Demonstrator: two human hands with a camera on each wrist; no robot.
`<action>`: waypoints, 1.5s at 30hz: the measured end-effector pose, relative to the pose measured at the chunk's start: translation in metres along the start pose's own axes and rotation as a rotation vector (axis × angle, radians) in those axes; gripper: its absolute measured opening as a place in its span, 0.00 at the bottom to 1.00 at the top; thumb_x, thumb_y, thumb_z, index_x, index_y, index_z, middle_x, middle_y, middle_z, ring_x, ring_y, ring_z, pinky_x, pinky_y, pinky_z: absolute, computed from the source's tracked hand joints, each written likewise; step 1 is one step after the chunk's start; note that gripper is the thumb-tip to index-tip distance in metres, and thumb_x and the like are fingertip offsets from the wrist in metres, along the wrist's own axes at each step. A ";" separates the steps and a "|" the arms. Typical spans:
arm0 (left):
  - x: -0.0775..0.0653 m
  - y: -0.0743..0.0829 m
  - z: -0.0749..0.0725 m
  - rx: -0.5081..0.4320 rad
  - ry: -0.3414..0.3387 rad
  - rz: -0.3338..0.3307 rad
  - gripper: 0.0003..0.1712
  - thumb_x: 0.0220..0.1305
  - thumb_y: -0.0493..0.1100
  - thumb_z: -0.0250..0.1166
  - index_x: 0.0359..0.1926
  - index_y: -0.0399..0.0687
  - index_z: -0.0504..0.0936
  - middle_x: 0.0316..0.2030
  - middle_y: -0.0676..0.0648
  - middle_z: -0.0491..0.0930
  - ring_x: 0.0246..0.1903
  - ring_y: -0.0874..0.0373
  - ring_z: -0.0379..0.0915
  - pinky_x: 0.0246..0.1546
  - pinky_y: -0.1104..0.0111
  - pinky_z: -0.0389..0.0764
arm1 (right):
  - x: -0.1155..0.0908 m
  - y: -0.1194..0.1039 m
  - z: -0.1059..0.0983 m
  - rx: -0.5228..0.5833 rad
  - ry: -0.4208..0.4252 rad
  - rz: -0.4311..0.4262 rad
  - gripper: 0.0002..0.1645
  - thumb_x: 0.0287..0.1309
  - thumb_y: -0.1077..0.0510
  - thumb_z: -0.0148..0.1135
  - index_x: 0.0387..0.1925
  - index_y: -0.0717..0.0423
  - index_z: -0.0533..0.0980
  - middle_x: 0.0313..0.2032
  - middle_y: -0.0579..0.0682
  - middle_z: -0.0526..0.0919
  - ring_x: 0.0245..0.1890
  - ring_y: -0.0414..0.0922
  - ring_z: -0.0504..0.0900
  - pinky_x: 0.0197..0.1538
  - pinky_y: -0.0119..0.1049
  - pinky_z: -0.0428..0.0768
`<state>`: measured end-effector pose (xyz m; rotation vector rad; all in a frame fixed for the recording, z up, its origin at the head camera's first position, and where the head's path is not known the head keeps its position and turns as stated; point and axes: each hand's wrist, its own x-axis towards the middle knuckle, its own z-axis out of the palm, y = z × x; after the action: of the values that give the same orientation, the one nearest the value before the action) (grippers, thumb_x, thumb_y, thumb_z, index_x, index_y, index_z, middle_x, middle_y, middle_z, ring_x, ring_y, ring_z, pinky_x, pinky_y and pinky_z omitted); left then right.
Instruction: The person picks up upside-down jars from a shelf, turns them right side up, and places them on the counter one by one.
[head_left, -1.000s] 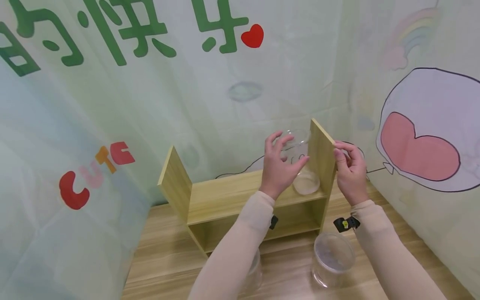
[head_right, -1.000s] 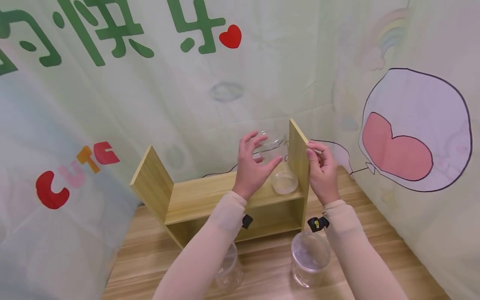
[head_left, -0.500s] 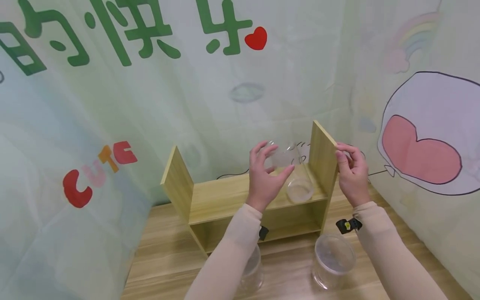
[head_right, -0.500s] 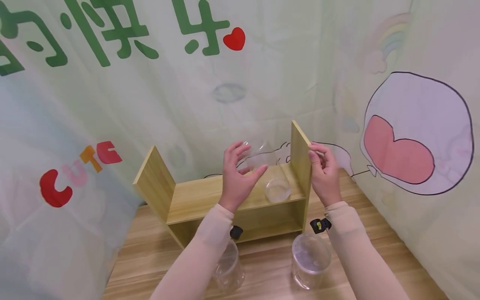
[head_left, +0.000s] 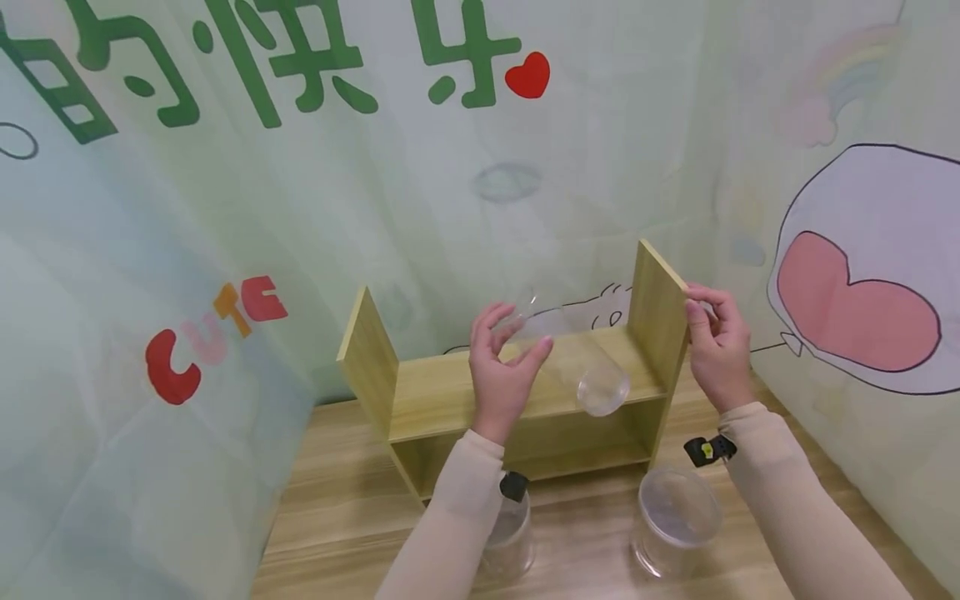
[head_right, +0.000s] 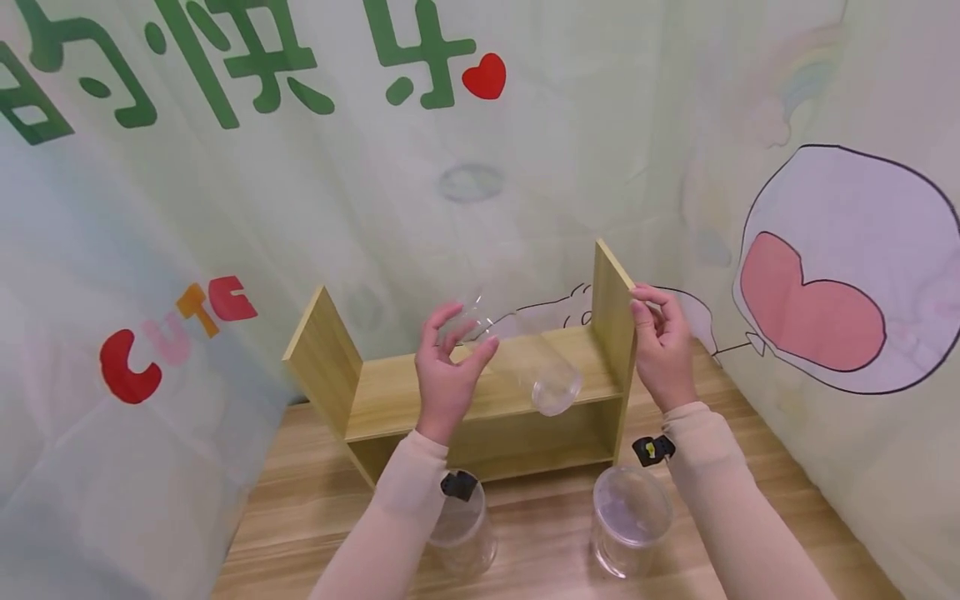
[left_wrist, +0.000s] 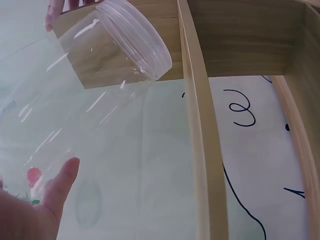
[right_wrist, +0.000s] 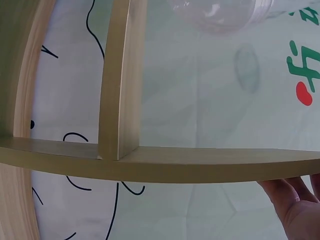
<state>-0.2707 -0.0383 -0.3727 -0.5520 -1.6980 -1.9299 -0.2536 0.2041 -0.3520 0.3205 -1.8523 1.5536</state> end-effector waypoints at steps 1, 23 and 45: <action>-0.002 -0.005 -0.003 -0.002 0.004 0.004 0.32 0.47 0.40 0.71 0.54 0.53 0.69 0.59 0.52 0.60 0.51 0.52 0.69 0.34 0.61 0.79 | -0.001 0.000 0.000 0.000 0.001 0.001 0.17 0.66 0.61 0.44 0.50 0.70 0.66 0.54 0.58 0.69 0.51 0.45 0.72 0.49 0.28 0.72; -0.038 0.006 -0.031 -0.274 0.129 -0.206 0.33 0.51 0.34 0.68 0.57 0.41 0.64 0.59 0.43 0.58 0.53 0.35 0.63 0.38 0.51 0.76 | -0.008 0.003 -0.005 -0.057 -0.001 -0.005 0.17 0.66 0.62 0.45 0.51 0.68 0.69 0.53 0.57 0.70 0.49 0.42 0.74 0.42 0.25 0.71; -0.053 0.014 -0.050 -0.478 0.214 -0.250 0.35 0.55 0.34 0.64 0.59 0.32 0.55 0.60 0.34 0.52 0.54 0.36 0.62 0.37 0.48 0.75 | -0.063 0.004 0.008 0.168 0.216 0.068 0.18 0.56 0.73 0.51 0.50 0.70 0.67 0.47 0.61 0.73 0.49 0.50 0.71 0.48 0.29 0.70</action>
<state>-0.2185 -0.0838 -0.4003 -0.2906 -1.2176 -2.4964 -0.2128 0.1828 -0.3957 0.1589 -1.5859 1.7229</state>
